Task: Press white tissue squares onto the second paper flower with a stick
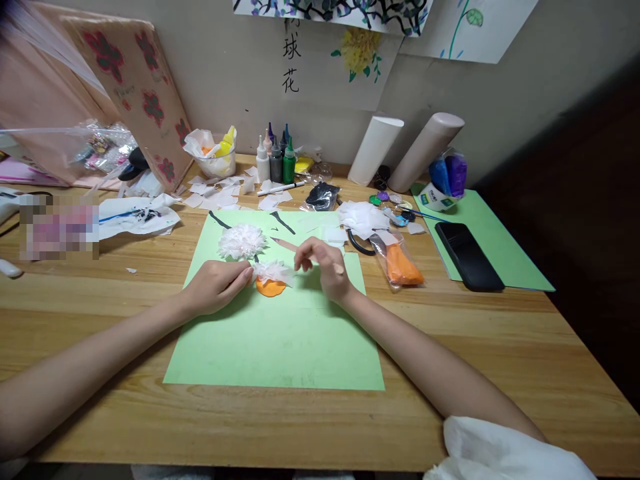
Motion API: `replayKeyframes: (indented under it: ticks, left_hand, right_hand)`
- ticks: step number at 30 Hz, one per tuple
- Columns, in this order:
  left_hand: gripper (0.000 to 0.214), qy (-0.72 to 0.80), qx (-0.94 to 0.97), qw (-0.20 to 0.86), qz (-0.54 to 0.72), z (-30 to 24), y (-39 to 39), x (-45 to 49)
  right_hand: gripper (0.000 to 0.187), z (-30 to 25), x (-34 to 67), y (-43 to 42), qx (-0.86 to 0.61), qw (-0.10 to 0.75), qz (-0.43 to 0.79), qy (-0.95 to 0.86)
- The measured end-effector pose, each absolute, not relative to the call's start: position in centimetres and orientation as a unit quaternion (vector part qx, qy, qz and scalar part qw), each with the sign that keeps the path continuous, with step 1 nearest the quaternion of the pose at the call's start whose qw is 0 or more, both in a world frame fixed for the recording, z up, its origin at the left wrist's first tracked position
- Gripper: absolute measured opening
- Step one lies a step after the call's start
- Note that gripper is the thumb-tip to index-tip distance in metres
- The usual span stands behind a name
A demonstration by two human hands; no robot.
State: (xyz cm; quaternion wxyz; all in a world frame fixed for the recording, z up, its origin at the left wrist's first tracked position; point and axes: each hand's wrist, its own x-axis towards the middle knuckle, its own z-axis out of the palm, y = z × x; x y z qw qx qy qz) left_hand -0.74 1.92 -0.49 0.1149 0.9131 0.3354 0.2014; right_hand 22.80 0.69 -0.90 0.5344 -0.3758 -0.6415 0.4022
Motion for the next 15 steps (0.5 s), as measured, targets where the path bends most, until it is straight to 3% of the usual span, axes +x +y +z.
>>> replayKeyframes:
  ticks: [5,15]
  left_hand:
    - [0.035,0.334,0.914,0.111,0.203,-0.6,1.9,-0.7]
    - [0.037,0.333,0.917,0.101,0.197,-0.4,2.0,-0.7]
  right_hand:
    - [0.064,-0.7,23.5,2.0,-0.414,0.604,0.485,-0.478]
    - [0.064,-1.5,23.5,2.3,-0.424,0.531,0.536,-0.501]
